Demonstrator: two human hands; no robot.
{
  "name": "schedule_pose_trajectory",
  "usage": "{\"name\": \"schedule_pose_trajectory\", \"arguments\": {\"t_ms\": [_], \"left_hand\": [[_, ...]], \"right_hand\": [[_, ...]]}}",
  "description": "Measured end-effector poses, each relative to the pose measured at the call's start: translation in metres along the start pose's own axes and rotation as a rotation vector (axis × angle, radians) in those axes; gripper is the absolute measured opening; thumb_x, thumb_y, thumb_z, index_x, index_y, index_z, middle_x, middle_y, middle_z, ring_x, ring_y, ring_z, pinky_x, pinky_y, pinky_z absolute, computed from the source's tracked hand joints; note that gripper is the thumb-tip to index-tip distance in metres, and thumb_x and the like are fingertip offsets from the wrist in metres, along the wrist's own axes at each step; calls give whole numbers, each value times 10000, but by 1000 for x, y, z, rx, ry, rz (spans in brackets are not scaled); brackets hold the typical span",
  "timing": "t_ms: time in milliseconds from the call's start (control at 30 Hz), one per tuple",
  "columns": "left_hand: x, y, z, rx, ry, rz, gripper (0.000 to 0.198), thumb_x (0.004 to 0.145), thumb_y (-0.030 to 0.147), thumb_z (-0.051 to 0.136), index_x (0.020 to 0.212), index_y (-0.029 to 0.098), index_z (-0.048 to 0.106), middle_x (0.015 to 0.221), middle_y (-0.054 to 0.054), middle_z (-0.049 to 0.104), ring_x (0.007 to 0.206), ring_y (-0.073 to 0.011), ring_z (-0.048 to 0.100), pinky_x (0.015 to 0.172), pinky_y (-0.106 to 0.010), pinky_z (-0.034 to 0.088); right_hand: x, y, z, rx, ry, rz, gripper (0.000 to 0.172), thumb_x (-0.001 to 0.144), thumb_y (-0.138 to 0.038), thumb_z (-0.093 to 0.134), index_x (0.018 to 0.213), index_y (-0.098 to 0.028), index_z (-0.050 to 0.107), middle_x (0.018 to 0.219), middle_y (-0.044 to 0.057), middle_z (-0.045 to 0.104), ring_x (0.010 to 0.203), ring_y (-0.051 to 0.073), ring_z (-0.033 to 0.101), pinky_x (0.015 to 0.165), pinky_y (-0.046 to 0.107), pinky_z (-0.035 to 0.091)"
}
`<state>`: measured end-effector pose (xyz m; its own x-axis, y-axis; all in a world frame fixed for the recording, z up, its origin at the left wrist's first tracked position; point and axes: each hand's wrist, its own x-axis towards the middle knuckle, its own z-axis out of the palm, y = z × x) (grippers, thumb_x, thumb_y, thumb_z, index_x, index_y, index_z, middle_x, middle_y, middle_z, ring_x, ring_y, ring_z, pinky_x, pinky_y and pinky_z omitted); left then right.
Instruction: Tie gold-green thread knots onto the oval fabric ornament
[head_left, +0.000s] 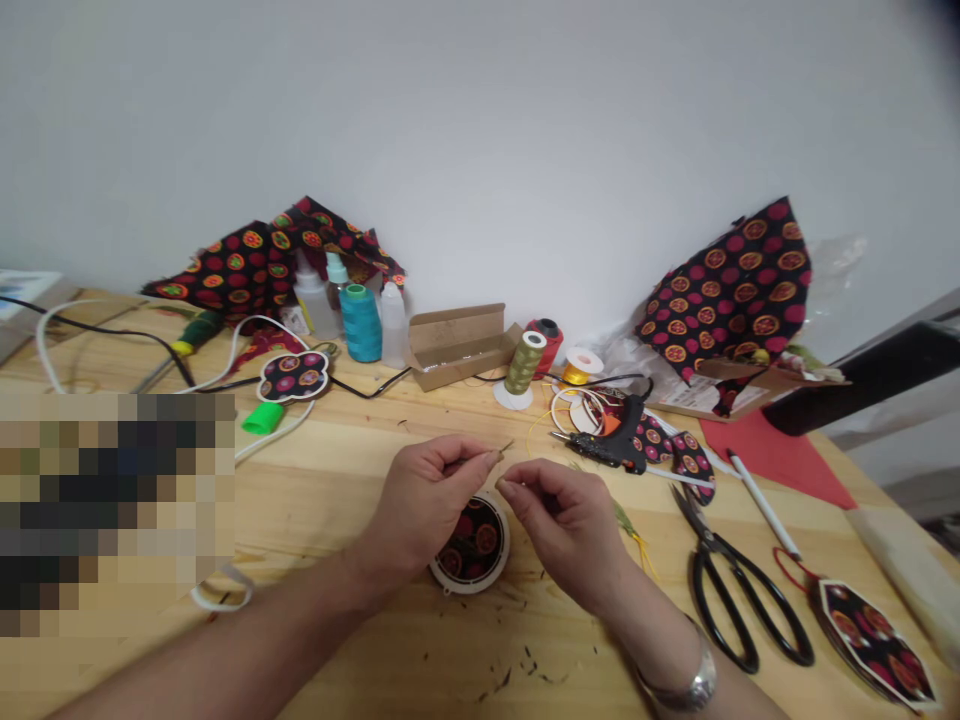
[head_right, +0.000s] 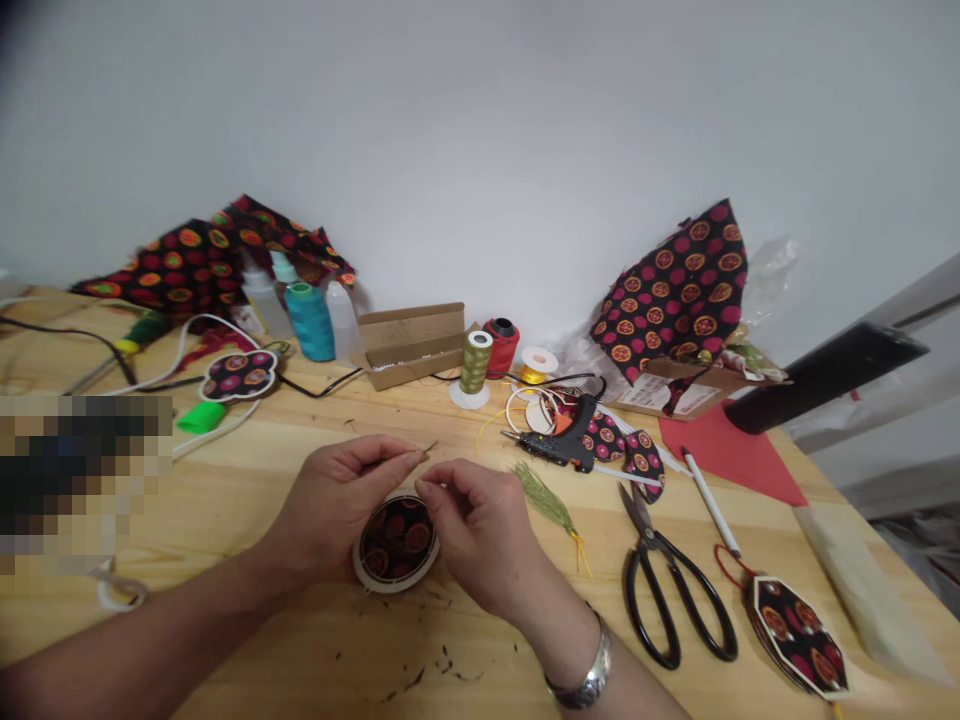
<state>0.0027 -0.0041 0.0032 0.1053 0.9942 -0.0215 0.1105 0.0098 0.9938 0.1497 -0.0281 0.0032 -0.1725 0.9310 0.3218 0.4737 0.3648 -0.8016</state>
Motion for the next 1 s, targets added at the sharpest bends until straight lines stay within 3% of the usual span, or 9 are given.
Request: {"name": "schedule_pose_trajectory", "arguments": {"t_ms": [533, 767, 1000], "left_hand": [[0, 2, 0, 35, 9, 14, 157, 706, 301, 623, 666, 174, 706, 655, 0, 692, 629, -157, 605, 579, -224, 468], [2, -2, -1, 72, -161, 21, 176, 735, 295, 587, 696, 190, 722, 665, 3, 699, 633, -161, 611, 575, -224, 462], [-1, -2, 1, 56, -299, 41, 149, 725, 290, 608, 730, 220, 740, 645, 4, 684, 584, -141, 575, 541, -220, 437]], "right_hand": [[-1, -2, -3, -119, -104, -87, 172, 848, -181, 486, 755, -188, 631, 621, -11, 621, 544, 95, 524, 546, 200, 402], [-1, 0, -12, -452, 7, -325, 161, 842, -182, 477, 793, -186, 630, 621, 27, 544, 592, 141, 486, 542, 259, 342], [9, 11, -18, -213, 60, -184, 137, 833, -178, 510, 745, -184, 616, 657, 15, 598, 614, 127, 525, 594, 244, 398]]}}
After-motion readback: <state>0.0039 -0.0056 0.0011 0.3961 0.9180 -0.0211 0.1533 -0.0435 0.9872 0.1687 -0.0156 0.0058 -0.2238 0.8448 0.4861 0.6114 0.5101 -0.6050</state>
